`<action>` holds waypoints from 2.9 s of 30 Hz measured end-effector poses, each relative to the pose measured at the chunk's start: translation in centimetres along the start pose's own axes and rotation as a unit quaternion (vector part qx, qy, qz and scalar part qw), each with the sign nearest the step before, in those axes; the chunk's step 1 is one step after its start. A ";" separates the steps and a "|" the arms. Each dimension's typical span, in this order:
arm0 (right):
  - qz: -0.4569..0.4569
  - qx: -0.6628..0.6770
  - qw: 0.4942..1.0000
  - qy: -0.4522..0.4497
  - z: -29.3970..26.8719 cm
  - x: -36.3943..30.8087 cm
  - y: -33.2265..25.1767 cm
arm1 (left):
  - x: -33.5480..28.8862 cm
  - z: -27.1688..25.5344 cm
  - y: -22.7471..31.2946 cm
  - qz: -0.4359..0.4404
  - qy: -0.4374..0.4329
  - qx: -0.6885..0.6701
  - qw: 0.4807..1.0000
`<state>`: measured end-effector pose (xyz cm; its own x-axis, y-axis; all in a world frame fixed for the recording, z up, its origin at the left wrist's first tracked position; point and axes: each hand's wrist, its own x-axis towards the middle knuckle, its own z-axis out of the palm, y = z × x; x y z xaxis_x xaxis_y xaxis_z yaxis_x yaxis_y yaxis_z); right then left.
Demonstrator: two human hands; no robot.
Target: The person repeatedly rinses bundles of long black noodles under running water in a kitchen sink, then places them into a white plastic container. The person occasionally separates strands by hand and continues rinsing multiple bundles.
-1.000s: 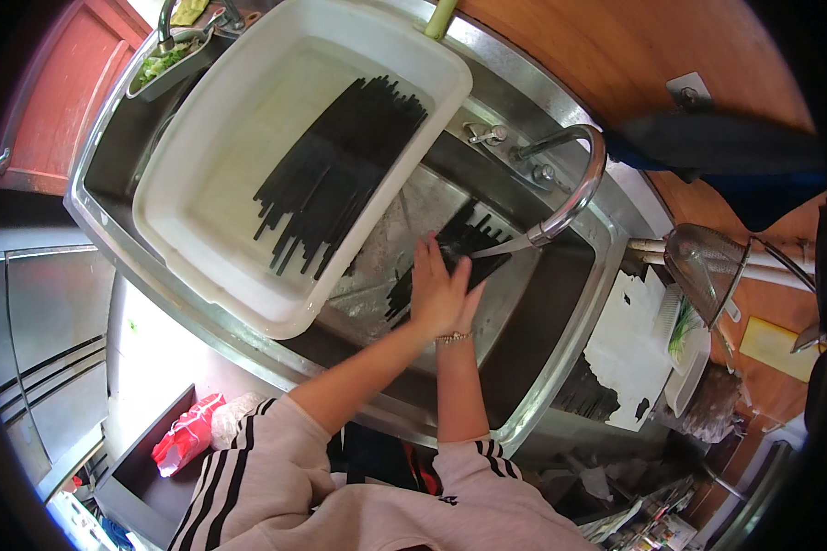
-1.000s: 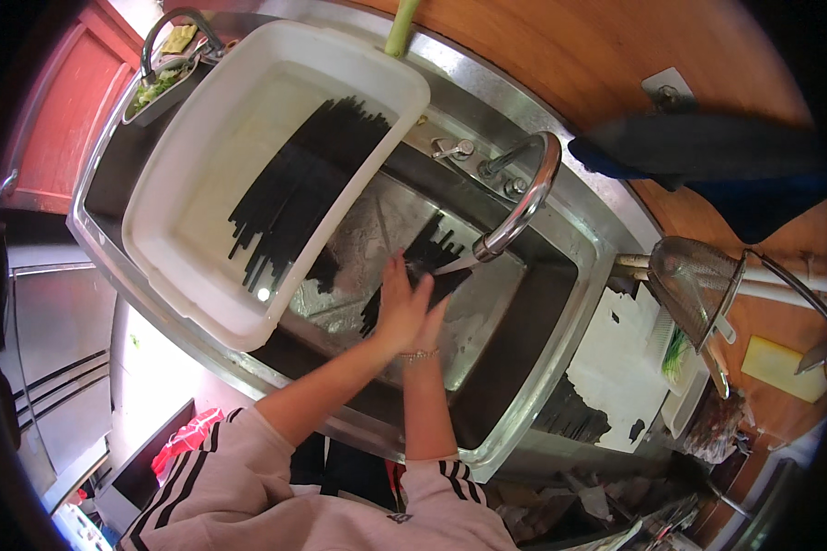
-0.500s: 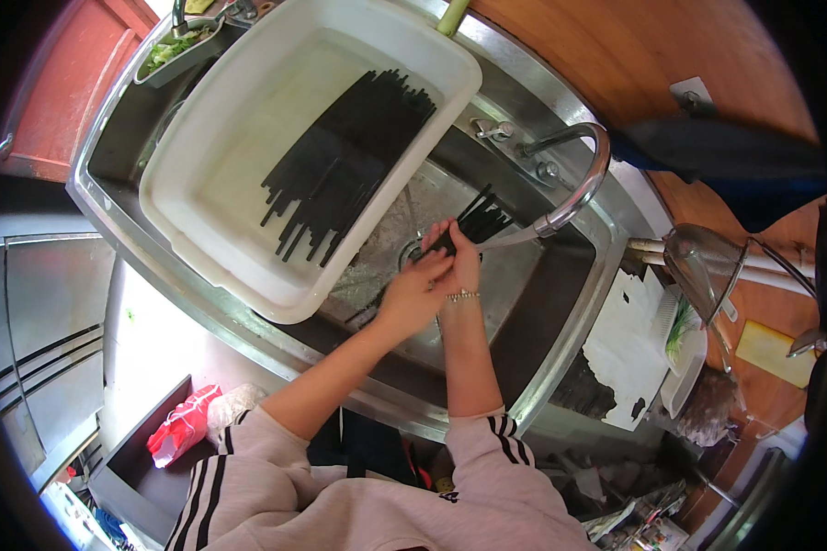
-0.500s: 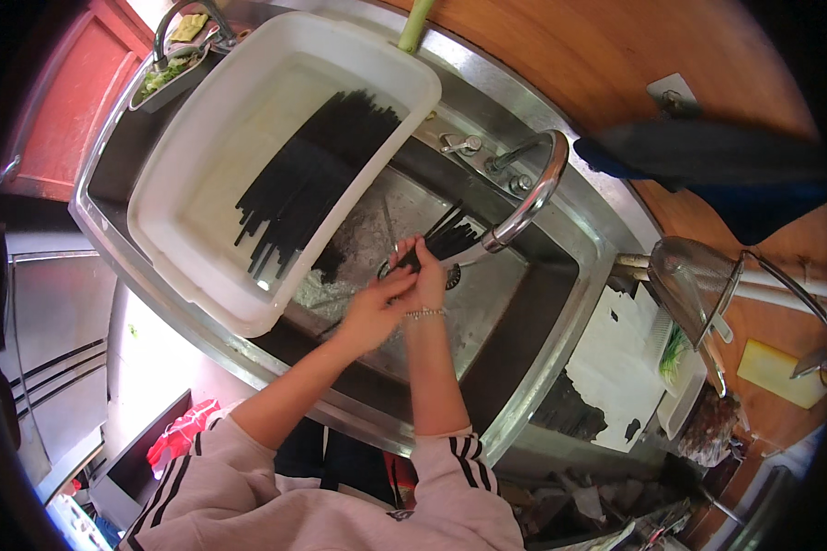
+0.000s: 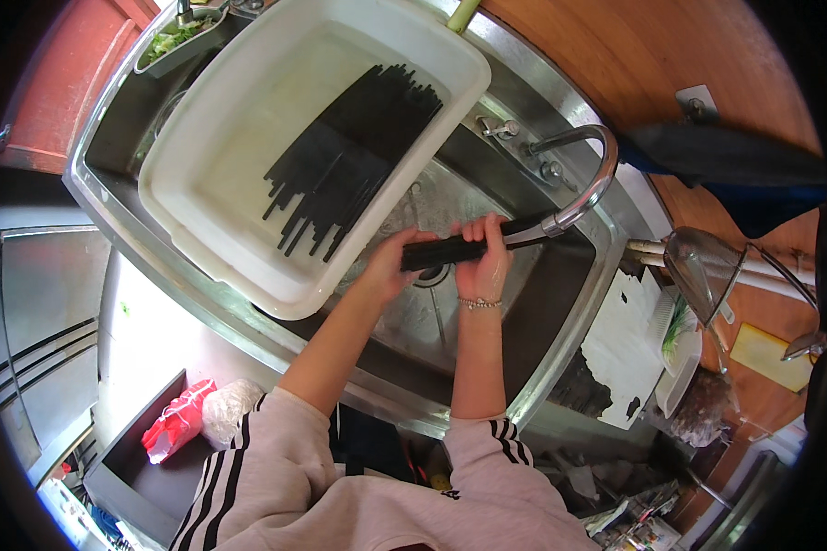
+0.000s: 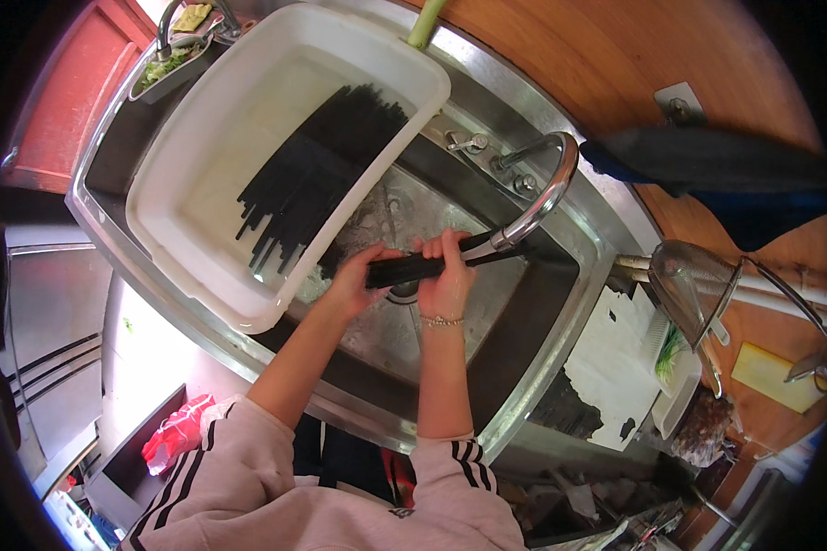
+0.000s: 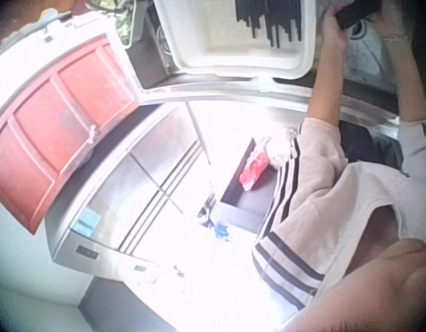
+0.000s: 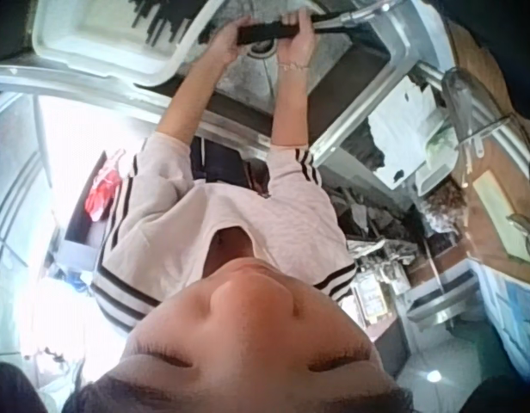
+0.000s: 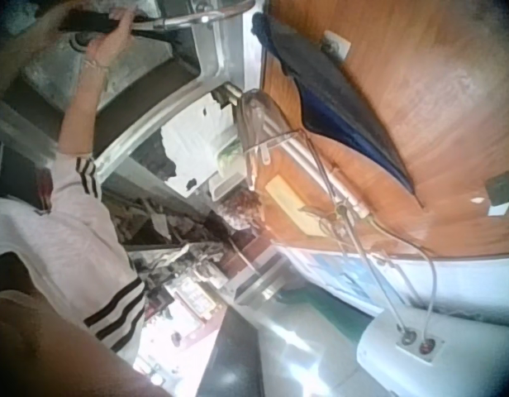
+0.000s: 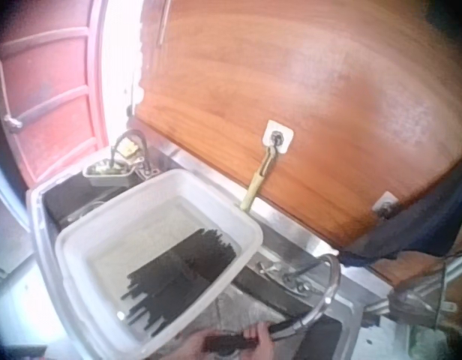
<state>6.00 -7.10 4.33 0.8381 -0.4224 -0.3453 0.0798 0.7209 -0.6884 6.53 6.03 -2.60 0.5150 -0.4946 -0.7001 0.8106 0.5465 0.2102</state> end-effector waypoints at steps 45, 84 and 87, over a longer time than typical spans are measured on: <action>0.182 0.228 0.924 -0.247 -5.7 0.2 0.1 | -2.6 1.2 0.3 0.057 -0.118 0.471 0.872; 0.043 0.067 0.979 -0.187 -4.1 -1.8 2.2 | -0.8 10.1 -3.2 0.446 0.105 0.545 0.702; 0.070 0.148 0.970 -0.178 -3.8 -2.1 2.3 | -0.8 9.9 -3.1 0.452 0.120 0.645 0.605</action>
<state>2.41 -6.66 1.04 0.9808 -0.1313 -0.1440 0.0599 0.9063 -0.4184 6.33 -1.98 4.07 0.9804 -0.1903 0.0512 -0.1477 -0.5374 0.8303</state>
